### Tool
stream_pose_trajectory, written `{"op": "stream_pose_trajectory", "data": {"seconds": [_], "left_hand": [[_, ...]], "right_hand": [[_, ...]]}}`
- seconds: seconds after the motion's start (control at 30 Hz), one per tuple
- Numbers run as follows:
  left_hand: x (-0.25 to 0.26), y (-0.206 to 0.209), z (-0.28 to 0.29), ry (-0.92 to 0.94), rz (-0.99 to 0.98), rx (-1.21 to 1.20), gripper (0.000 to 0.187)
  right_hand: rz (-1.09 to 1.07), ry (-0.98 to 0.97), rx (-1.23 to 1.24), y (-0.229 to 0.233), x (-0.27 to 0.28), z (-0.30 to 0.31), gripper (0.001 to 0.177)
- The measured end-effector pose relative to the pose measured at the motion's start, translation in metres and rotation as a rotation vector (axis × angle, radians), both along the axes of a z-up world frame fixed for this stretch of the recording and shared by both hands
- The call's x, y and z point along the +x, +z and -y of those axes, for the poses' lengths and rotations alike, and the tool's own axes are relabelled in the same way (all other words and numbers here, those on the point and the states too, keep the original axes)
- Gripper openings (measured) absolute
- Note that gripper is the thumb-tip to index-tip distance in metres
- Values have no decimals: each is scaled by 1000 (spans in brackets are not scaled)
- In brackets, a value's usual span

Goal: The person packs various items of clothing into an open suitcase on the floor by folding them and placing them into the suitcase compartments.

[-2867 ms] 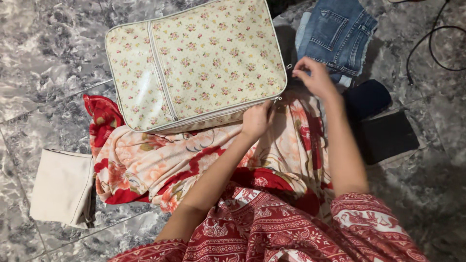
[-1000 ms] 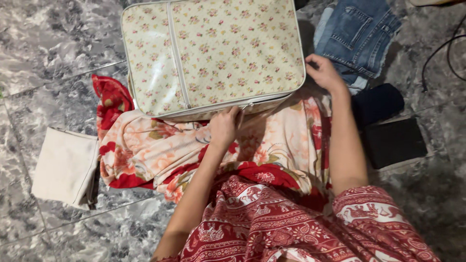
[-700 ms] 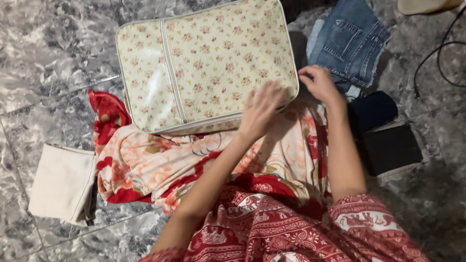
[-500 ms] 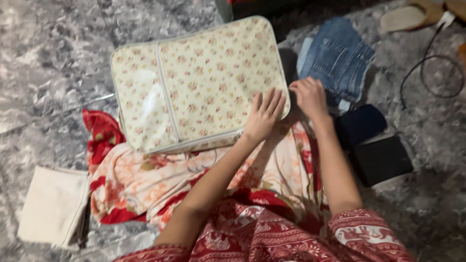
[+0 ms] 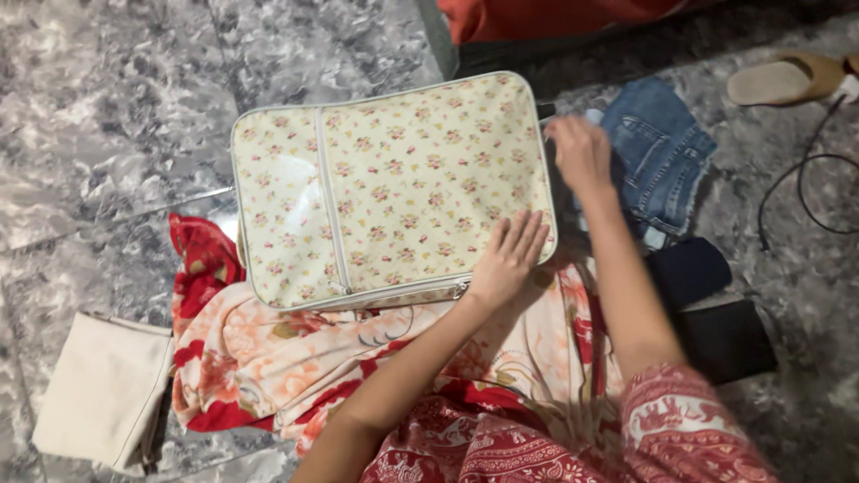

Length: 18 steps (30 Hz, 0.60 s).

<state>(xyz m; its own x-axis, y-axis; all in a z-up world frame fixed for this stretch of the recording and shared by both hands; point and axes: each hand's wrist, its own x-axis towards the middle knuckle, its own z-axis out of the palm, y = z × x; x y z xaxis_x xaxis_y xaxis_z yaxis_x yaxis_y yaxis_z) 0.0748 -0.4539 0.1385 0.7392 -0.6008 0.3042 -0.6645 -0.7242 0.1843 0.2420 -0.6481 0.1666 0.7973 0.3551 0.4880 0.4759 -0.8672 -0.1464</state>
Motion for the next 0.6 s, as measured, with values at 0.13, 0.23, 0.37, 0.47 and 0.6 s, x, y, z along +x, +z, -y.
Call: {"op": "stream_pose_trajectory", "data": {"seconds": [0.13,0.23,0.37,0.47,0.6], "left_hand": [[-1,-2,-1,18,38,77,67],[0,-1,-2,21,31,66,67],[2,4,-5,16,28,119,68],[6,7,-6,-20,-89,67,70],[4,7,-8,-17,-42,133,73]], "right_hand": [[79,42,-10,-3,48,-9,8],[6,32,-4,-10,90,-9,7],[-342,125,144,-24,151,-4,8],[-625,144,157,-34,196,2,12],[-1172,8,311,-45,229,13,14]]}}
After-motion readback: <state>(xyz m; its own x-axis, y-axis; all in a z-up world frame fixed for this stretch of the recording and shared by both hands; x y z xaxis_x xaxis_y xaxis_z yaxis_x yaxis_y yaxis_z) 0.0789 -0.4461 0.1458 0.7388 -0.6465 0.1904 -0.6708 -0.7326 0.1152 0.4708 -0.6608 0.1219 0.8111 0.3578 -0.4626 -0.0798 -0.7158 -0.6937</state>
